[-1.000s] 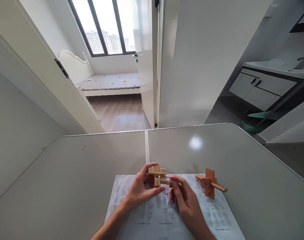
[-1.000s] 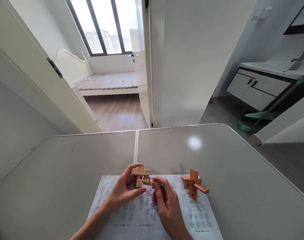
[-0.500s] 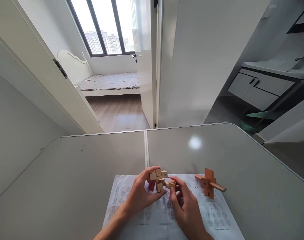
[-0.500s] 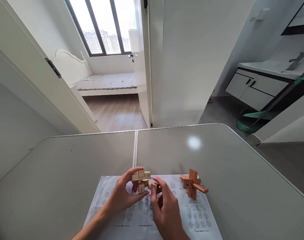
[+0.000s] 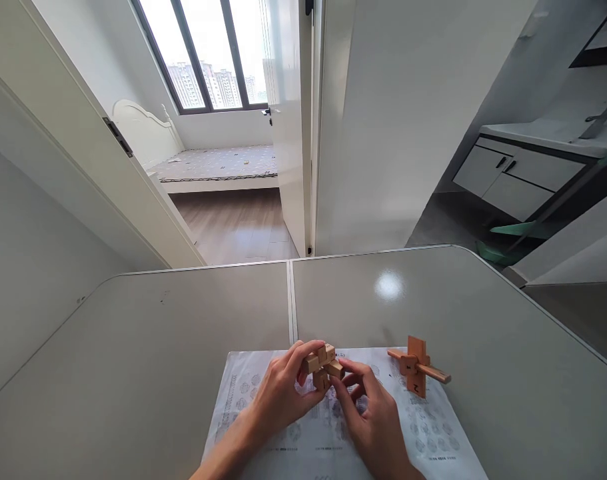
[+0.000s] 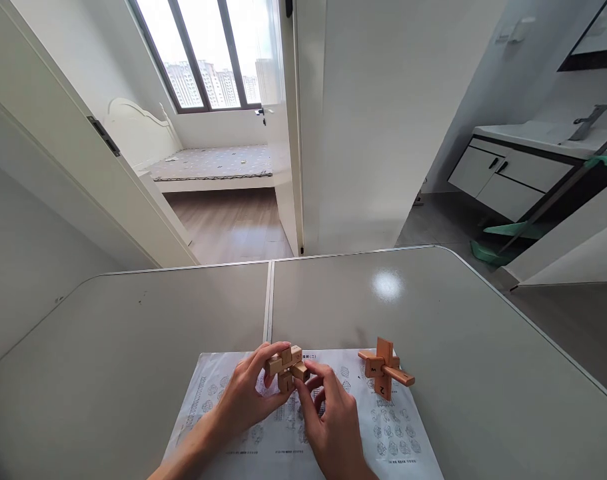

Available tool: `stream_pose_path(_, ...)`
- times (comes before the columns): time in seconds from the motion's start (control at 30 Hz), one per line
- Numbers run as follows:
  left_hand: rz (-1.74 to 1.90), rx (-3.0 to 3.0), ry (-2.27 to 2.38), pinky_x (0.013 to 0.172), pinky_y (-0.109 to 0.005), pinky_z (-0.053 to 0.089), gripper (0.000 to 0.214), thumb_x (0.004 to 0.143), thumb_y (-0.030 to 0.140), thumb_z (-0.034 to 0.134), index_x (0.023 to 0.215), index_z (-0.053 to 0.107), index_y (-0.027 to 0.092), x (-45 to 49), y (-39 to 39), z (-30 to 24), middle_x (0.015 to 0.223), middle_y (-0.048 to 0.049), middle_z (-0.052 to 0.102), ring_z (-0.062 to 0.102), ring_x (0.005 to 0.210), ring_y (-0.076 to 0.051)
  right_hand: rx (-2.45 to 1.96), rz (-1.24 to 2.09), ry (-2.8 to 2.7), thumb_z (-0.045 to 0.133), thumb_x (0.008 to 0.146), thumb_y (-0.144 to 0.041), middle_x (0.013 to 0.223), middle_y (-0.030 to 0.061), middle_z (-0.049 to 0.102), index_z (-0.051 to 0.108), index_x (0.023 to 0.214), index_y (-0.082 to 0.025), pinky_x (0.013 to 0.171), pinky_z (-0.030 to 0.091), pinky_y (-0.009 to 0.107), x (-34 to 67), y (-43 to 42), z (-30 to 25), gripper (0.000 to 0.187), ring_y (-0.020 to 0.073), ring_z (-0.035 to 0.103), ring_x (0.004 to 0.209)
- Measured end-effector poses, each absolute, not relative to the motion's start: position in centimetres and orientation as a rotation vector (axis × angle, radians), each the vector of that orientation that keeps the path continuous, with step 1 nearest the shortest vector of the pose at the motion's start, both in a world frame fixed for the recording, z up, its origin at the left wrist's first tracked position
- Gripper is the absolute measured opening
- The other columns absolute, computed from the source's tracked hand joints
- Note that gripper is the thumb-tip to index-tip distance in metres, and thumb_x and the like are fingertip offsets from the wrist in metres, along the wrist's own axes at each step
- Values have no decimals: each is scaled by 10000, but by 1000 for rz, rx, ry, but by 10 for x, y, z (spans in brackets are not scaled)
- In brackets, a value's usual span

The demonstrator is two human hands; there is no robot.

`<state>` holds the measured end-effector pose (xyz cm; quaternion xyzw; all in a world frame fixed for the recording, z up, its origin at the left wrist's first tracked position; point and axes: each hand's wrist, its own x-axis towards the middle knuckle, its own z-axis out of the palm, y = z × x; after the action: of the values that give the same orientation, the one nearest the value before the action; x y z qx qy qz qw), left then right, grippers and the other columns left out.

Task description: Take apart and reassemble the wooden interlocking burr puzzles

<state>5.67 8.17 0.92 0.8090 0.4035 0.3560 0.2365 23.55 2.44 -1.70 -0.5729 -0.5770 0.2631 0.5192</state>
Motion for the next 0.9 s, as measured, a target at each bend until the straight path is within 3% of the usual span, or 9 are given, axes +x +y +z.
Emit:
stream_pose_path(0.43,912,2269,1092,635,-252,535,489,868,163,691,1330,588,281,59,81,14,984,-31,752,577,608,-114,-1337,570,-1431,600,1058,-459,1012,108,814,707,1145,-214,563,637,282,237,26,-14,281,211,782,738)
stream_pose_path(0.63,864,2291,1179,639,-251,568,502,846,157,682,1325,628,295,59,82,15,989,-33,727,612,617,-119,-1265,572,-1485,622,1049,-369,932,75,785,696,1145,-230,526,619,274,237,25,-13,184,184,737,642)
stream_pose_path(0.8,908,2300,1185,671,-246,573,519,816,155,739,1308,656,296,58,81,13,1190,-76,668,631,684,-109,-1213,629,-1516,628,1046,-332,978,92,779,689,1163,-236,597,647,299,239,24,-17,163,208,763,743)
stream_pose_path(0.9,907,2177,1138,638,-234,550,517,828,169,756,1311,640,310,59,82,14,1198,-59,687,574,634,-86,-1222,677,-1471,633,1046,-378,1011,94,778,695,1175,-241,626,649,302,239,23,-15,198,207,756,758)
